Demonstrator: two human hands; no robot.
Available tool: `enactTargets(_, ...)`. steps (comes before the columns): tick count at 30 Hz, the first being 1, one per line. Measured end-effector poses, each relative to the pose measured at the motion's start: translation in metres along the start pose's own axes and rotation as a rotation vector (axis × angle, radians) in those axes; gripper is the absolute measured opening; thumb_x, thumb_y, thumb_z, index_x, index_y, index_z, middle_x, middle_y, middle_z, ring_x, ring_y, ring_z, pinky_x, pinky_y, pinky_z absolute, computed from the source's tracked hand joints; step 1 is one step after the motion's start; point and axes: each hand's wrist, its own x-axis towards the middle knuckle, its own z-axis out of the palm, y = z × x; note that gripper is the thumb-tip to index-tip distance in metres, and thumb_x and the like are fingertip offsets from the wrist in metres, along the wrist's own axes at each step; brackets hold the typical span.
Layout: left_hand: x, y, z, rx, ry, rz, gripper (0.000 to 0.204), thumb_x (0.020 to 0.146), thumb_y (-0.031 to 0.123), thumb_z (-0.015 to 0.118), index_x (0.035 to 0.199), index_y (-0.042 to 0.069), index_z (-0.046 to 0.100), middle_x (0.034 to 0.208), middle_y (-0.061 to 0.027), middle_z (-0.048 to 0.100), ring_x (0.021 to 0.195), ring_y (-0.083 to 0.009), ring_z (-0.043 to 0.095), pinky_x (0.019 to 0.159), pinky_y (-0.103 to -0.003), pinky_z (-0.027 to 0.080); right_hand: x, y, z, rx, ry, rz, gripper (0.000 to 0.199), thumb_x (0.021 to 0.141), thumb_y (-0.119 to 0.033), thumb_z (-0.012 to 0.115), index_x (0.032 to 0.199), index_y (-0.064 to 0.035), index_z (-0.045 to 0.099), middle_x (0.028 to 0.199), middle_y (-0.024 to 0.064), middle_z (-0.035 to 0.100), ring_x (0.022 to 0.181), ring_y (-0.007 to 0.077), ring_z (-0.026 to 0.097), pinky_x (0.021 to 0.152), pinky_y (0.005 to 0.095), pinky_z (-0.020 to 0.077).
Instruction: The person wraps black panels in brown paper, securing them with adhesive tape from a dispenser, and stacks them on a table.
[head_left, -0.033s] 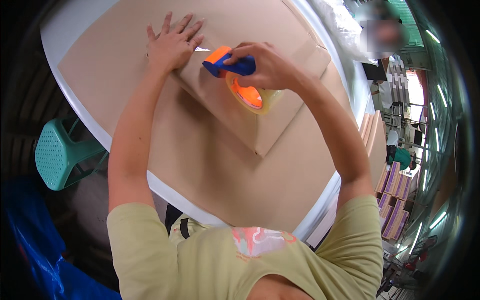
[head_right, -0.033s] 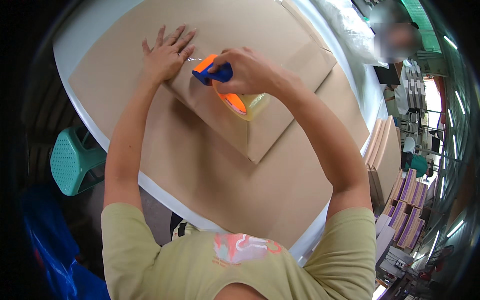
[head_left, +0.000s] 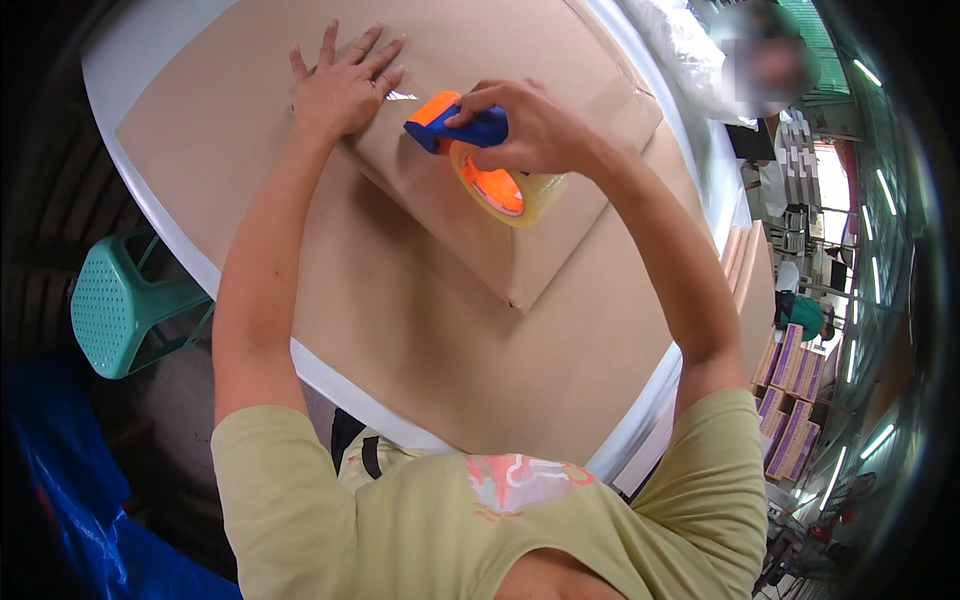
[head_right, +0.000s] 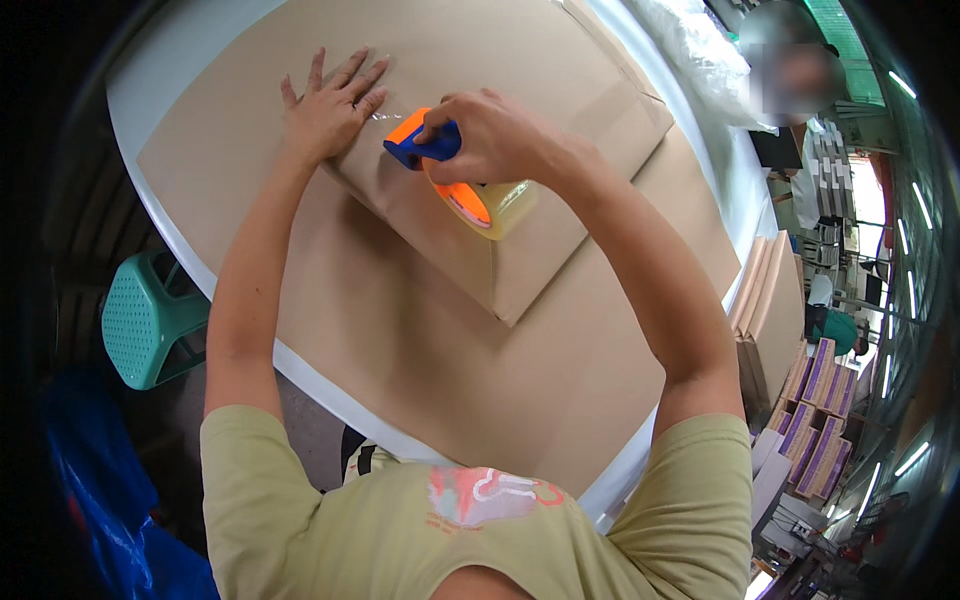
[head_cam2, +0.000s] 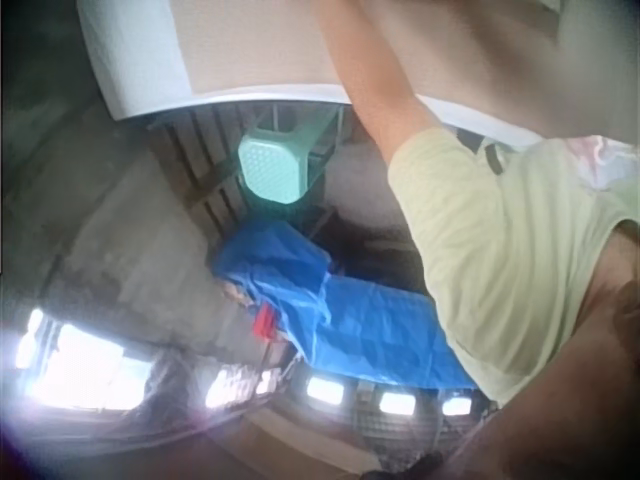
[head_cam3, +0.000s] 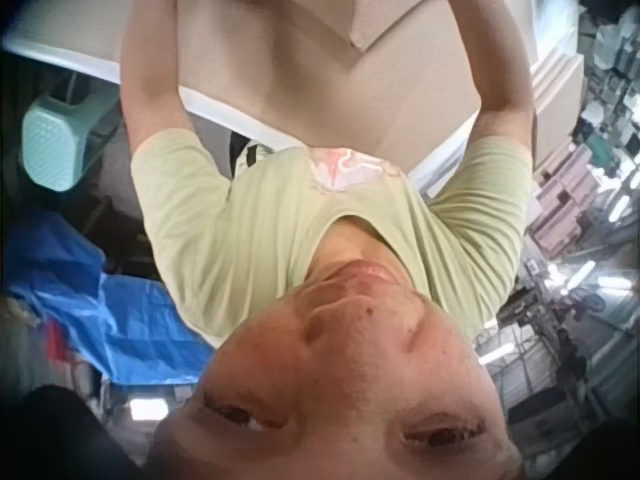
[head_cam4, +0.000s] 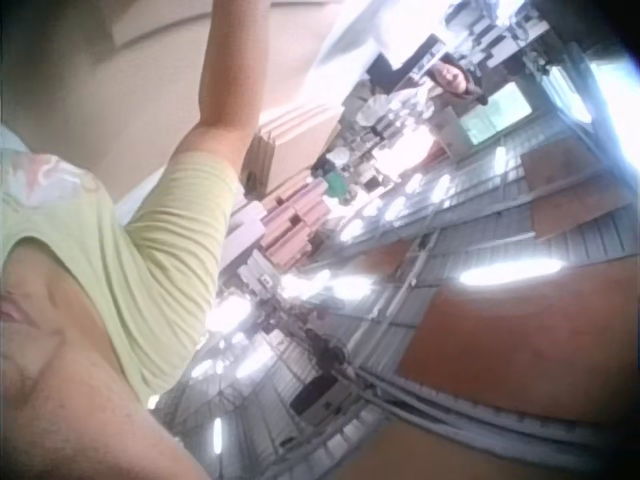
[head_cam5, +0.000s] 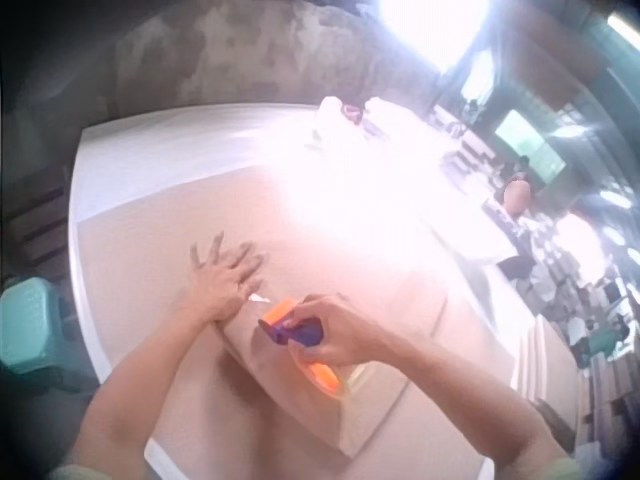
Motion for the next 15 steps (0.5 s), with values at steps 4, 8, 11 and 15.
enactTargets(4,0.001,0.003,-0.005,0.021,-0.028,-0.013,0.049,0.089,0.060,0.024,0.137,0.047,0.022,0.147,0.0157,0.018,0.138,-0.0258,0.006,0.104,-0.065,0.005,-0.052,0.011,-0.005,-0.047,-0.122,0.133,0.034,0.061,-0.023,0.068,0.091,-0.0079,0.067,0.095,0.0112,0.059,0.089,0.0278,0.057,0.081,0.0351,0.0451)
enactTargets(8,0.004,0.003,-0.001,0.024,-0.018,-0.029,0.048,0.090,0.060,0.024,0.136,0.048,0.021,0.147,0.0156,0.017,0.138,-0.0267,0.006,0.102,-0.068,0.002,-0.149,0.024,0.005,-0.099,-0.279,0.306,0.033,0.060,-0.027,0.067,0.086,-0.0065,0.068,0.088,0.0105,0.062,0.090,0.0286,0.057,0.081,0.0375,0.0451)
enactTargets(11,0.003,0.004,-0.002,0.049,-0.003,-0.040,0.047,0.091,0.058,0.023,0.136,0.048,0.022,0.147,0.0153,0.017,0.138,-0.0276,0.006,0.101,-0.068,0.001,-0.168,0.036,0.004,-0.094,-0.462,0.427,0.033,0.060,-0.026,0.067,0.086,-0.0058,0.068,0.086,0.0107,0.064,0.087,0.0268,0.060,0.076,0.0372,0.0480)
enactTargets(15,0.000,0.004,-0.016,-0.025,-0.060,-0.039,0.049,0.090,0.054,0.027,0.138,0.044,0.023,0.147,0.0130,0.019,0.133,-0.0293,0.021,0.100,-0.065,0.015,-0.115,0.073,0.008,0.084,-0.708,0.755,0.031,0.058,-0.026,0.067,0.082,-0.0057,0.069,0.084,0.0117,0.066,0.075,0.0256,0.063,0.065,0.0370,0.0503)
